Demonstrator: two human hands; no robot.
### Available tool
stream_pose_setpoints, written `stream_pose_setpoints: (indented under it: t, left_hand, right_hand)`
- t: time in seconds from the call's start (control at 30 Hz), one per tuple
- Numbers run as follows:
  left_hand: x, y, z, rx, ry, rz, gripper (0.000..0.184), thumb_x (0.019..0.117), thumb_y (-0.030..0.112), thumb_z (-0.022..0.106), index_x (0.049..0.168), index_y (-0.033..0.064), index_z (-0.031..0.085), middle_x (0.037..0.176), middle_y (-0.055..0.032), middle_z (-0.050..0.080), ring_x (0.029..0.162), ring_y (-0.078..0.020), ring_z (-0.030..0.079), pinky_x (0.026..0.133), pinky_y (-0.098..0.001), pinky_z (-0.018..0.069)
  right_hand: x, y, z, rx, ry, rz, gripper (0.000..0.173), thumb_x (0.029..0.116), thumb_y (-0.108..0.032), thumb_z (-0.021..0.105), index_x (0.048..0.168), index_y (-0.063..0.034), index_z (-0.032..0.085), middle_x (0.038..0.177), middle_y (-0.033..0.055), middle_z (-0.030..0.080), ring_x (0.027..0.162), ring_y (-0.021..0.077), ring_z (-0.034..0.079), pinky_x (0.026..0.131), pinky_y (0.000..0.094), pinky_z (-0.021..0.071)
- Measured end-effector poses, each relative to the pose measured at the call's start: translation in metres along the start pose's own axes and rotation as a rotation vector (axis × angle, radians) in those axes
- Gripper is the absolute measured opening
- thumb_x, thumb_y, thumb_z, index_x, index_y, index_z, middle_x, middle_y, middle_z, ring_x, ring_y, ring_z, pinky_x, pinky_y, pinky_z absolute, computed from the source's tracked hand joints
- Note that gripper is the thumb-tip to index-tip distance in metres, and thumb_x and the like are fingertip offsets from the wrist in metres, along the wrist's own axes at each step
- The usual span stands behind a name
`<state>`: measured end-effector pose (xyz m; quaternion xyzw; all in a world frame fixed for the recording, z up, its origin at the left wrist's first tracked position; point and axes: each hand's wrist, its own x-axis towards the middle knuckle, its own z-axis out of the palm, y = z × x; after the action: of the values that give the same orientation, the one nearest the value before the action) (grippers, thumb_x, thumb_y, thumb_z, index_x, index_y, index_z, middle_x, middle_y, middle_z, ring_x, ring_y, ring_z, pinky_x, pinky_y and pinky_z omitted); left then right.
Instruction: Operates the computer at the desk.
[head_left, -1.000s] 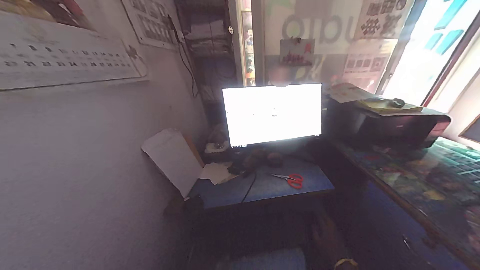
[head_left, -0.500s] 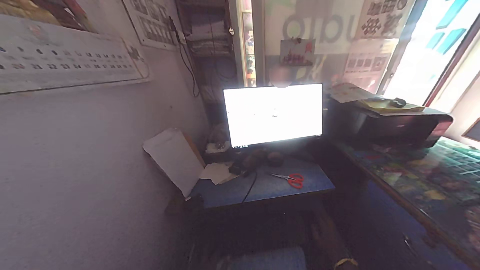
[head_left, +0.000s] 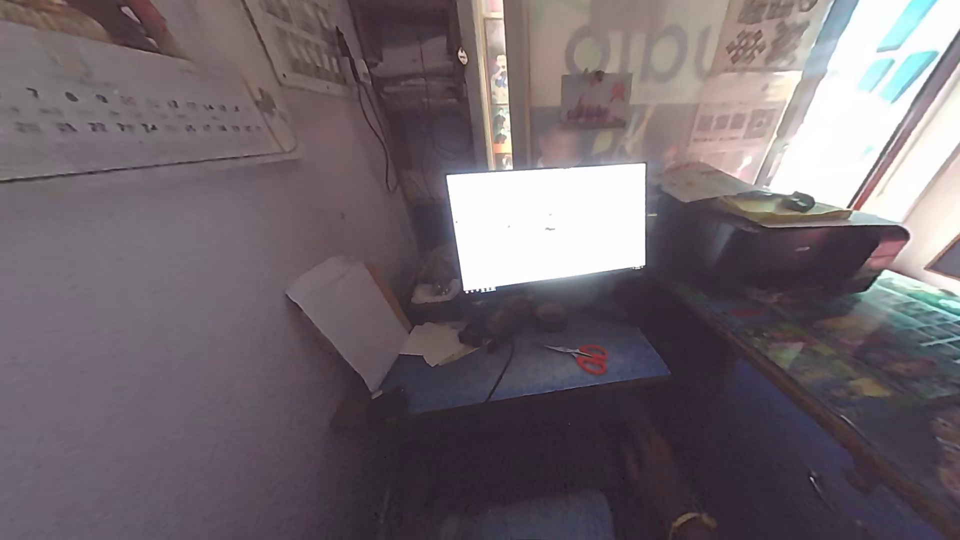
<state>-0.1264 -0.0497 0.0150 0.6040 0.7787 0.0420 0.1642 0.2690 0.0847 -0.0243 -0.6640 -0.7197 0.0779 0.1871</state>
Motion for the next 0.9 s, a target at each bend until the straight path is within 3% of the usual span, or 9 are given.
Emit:
stream_pose_setpoints:
  t: [0.13,0.23,0.3,0.43,0.5,0.57,0.67,0.9]
  left_hand:
    - [-0.001,0.007,-0.004,-0.007,-0.033,-0.008,0.067,0.0986,0.064,0.049,0.146,0.0164,0.057,0.154,-0.0262,0.045,0.142,-0.0461,0.043,0.117,-0.0645,0.0309]
    - [-0.003,0.016,-0.015,0.015,-0.085,-0.042,0.064,0.0995,0.06,0.052,0.152,0.0226,0.05,0.164,-0.0266,0.027,0.146,-0.0475,0.037,0.118,-0.0633,0.0301]
    - [-0.005,0.018,-0.019,0.027,-0.096,-0.041,0.064,0.0994,0.057,0.055,0.155,0.0251,0.046,0.166,-0.0263,0.022,0.147,-0.0485,0.034,0.118,-0.063,0.0292]
    - [0.004,0.005,0.0,0.052,-0.068,-0.032,0.067,0.0969,0.064,0.053,0.155,0.0325,0.044,0.168,-0.0225,0.021,0.147,-0.05,0.033,0.115,-0.0635,0.0346]
    - [0.009,-0.004,0.014,0.071,-0.005,-0.019,0.069,0.0952,0.066,0.053,0.154,0.031,0.045,0.167,-0.0217,0.022,0.145,-0.0502,0.036,0.112,-0.0642,0.038]
    - [0.012,-0.012,0.028,0.058,0.07,-0.004,0.072,0.0935,0.067,0.055,0.151,0.0239,0.05,0.164,-0.0245,0.028,0.145,-0.0525,0.034,0.113,-0.0663,0.0354]
    - [0.005,-0.006,0.015,0.024,0.063,0.01,0.074,0.0939,0.065,0.057,0.147,0.0132,0.054,0.161,-0.0284,0.031,0.147,-0.0493,0.033,0.118,-0.0624,0.031]
    - [0.003,-0.008,0.007,-0.021,0.063,0.056,0.066,0.0942,0.06,0.06,0.148,0.0221,0.055,0.163,-0.0273,0.028,0.146,-0.0478,0.037,0.116,-0.0633,0.0333]
  right_hand:
    - [0.003,0.002,0.002,0.0,0.063,-0.041,0.054,0.102,-0.037,0.052,0.148,-0.0081,0.054,0.153,0.0189,0.051,0.143,0.0357,0.047,0.12,0.0494,0.0378]
    - [0.007,0.007,0.007,0.004,0.104,-0.072,0.055,0.1005,-0.035,0.057,0.147,-0.0072,0.054,0.152,0.0196,0.052,0.142,0.0357,0.049,0.118,0.0493,0.0403]
    - [0.007,0.007,0.007,0.008,0.103,-0.066,0.055,0.1005,-0.035,0.057,0.148,-0.0072,0.054,0.152,0.0197,0.051,0.142,0.0356,0.049,0.118,0.0493,0.0401]
    - [0.005,0.008,0.009,0.01,0.078,-0.032,0.056,0.1013,-0.037,0.055,0.149,-0.009,0.052,0.154,0.0193,0.05,0.143,0.0357,0.047,0.119,0.0492,0.0386]
    - [0.005,0.009,0.01,0.01,0.084,-0.03,0.054,0.1014,-0.036,0.055,0.149,-0.0092,0.054,0.154,0.0195,0.05,0.143,0.0358,0.047,0.119,0.0496,0.0387]
    - [0.005,0.011,0.011,-0.005,0.085,-0.032,0.054,0.1019,-0.037,0.054,0.148,-0.0099,0.054,0.154,0.0186,0.05,0.144,0.0351,0.047,0.12,0.0491,0.0381]
    - [0.003,0.009,0.007,-0.011,0.078,-0.035,0.052,0.1027,-0.035,0.054,0.147,-0.0081,0.056,0.155,0.0199,0.048,0.145,0.0363,0.046,0.12,0.0488,0.0375]
    - [0.005,0.009,0.008,-0.062,0.08,-0.043,0.051,0.1053,-0.038,0.048,0.149,-0.0117,0.054,0.159,0.0162,0.044,0.148,0.033,0.041,0.122,0.0472,0.0355]
